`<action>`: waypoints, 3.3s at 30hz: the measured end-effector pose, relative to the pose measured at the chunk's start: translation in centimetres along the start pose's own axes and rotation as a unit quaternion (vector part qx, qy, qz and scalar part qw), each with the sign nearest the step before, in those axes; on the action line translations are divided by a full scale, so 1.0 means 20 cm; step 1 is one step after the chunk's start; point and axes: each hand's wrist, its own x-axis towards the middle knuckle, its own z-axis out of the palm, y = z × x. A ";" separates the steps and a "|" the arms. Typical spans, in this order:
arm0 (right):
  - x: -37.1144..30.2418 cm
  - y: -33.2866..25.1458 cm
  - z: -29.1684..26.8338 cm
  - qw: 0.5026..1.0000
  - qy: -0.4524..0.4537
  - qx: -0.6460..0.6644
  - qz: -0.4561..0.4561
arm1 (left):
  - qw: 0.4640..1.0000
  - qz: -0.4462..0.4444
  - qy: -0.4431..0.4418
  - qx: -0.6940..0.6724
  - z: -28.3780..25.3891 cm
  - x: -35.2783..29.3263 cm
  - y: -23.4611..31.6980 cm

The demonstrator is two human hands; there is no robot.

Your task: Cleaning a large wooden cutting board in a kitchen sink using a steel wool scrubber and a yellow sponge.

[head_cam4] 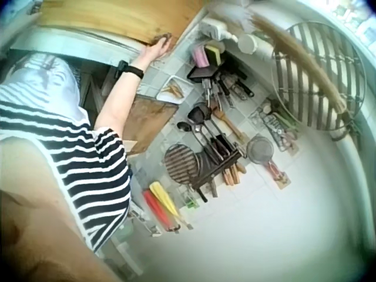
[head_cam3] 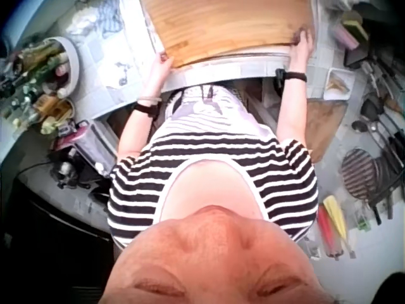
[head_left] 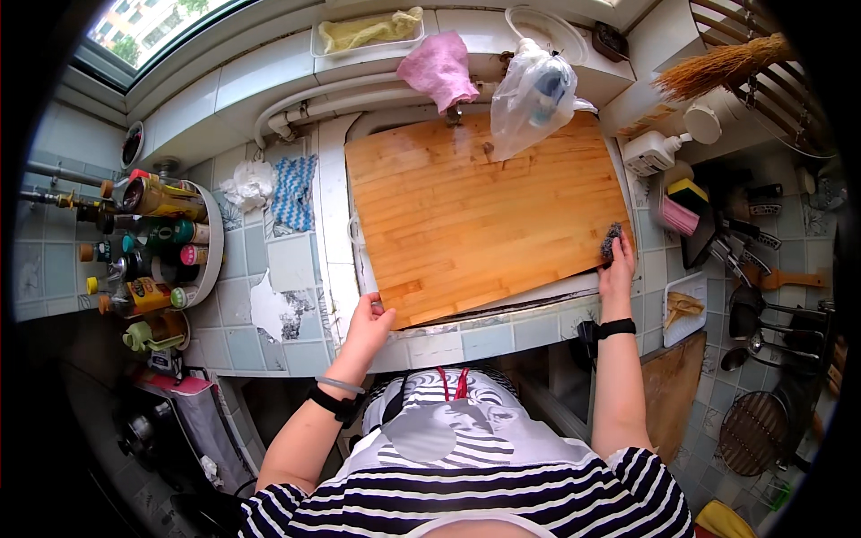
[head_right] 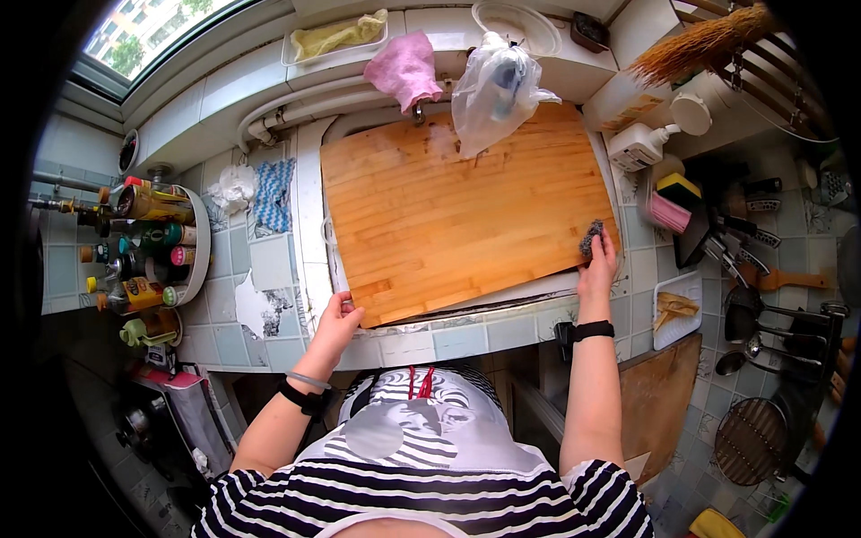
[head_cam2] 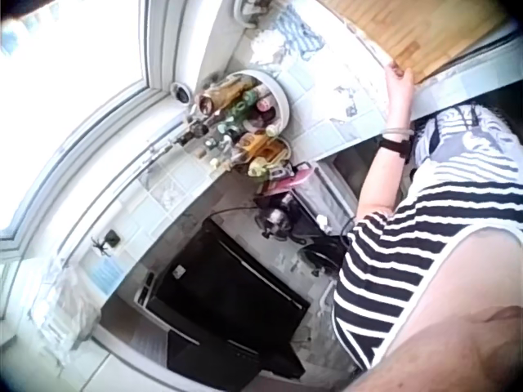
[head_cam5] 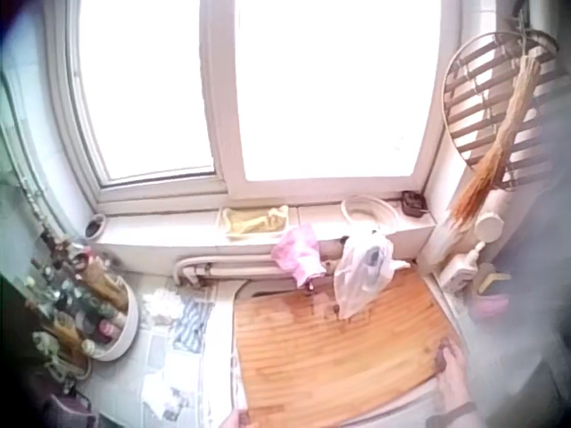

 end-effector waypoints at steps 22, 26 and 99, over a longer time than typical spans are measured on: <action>-0.06 -0.14 0.08 0.999 0.008 -0.019 -0.044 | 0.967 -0.082 0.022 -0.240 0.04 0.05 0.11; -0.07 -0.16 0.10 0.997 0.003 -0.010 -0.074 | 0.953 -0.005 -0.023 -0.301 0.07 0.06 0.13; -0.39 0.03 0.64 0.766 -0.192 -0.554 -0.264 | 0.870 0.137 0.080 0.467 -0.34 0.11 0.54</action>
